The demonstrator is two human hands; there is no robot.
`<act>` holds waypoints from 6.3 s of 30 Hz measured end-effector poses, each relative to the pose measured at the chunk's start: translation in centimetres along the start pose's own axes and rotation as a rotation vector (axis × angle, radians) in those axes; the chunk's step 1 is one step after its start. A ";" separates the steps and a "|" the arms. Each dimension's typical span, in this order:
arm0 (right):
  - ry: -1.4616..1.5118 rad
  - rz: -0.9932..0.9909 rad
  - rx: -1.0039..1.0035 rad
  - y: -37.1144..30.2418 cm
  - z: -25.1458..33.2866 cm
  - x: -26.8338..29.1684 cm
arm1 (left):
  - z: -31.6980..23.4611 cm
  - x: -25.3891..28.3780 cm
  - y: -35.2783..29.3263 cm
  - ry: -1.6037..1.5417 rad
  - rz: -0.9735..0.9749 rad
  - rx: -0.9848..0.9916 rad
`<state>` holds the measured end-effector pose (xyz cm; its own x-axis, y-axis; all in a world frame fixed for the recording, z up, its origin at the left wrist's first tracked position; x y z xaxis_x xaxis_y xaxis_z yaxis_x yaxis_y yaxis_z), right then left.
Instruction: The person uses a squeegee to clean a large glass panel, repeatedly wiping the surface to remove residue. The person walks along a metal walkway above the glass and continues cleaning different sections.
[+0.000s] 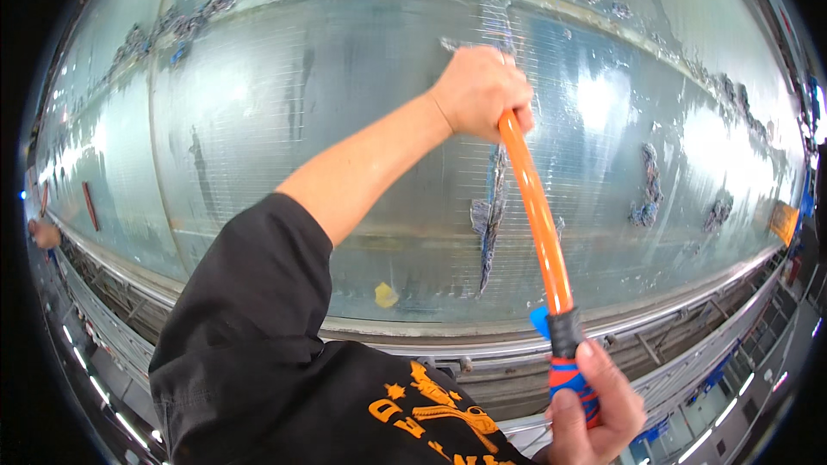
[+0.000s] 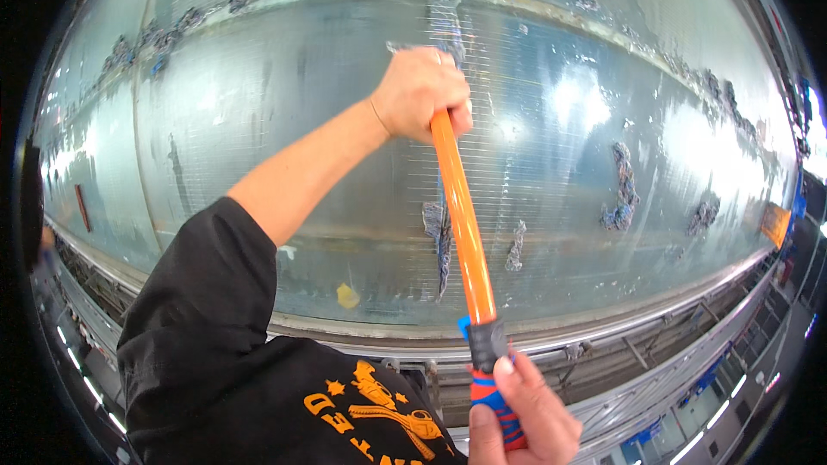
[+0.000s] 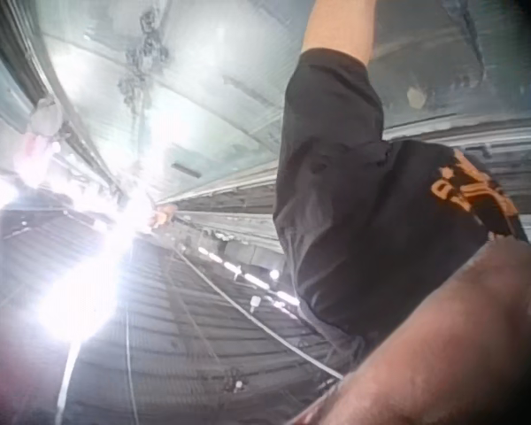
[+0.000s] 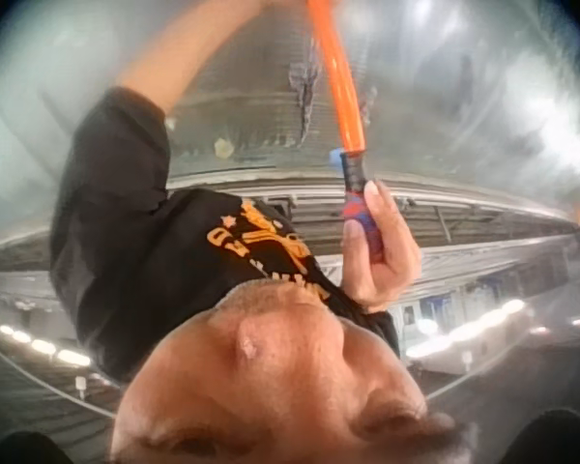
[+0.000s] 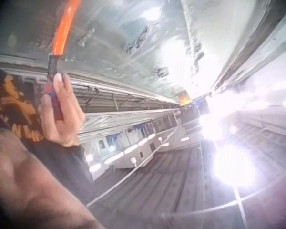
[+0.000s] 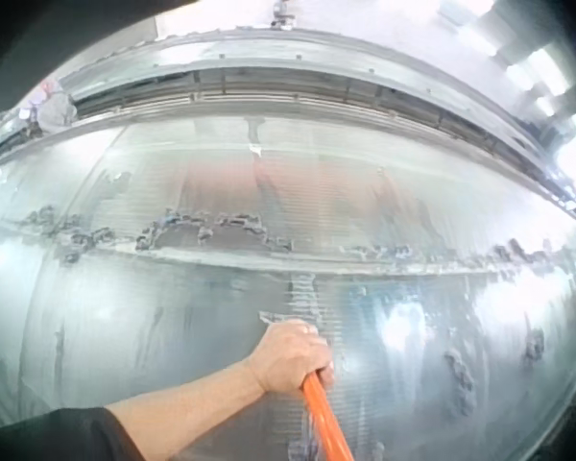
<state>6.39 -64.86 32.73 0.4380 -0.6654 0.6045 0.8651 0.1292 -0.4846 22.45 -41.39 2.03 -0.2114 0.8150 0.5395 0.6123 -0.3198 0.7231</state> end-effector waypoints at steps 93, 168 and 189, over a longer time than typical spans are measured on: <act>-0.343 -0.193 0.077 1.8 1.0 7.0 | -2.1 -7.1 3.4 0.086 -0.331 0.138; -0.190 -0.036 0.296 -26.5 -28.4 19.0 | -45.2 -23.3 -4.5 0.057 -0.177 0.356; -0.291 -0.214 0.363 -3.8 -10.2 15.9 | -15.7 -16.7 4.1 0.146 -0.288 0.376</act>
<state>7.59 -83.44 37.76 0.2470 -0.4789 0.8424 0.9493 0.2939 -0.1113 16.55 -63.90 2.72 -0.5009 0.7596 0.4150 0.7399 0.1270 0.6607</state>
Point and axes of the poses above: each hand's wrist, its own y-axis towards the middle knuckle, its own x-axis out of the back of the hand, z = x × y, the point moved 1 cm from there along y, towards the middle knuckle, and after that the axes turned 10 degrees about -x, right-handed, at the moved point
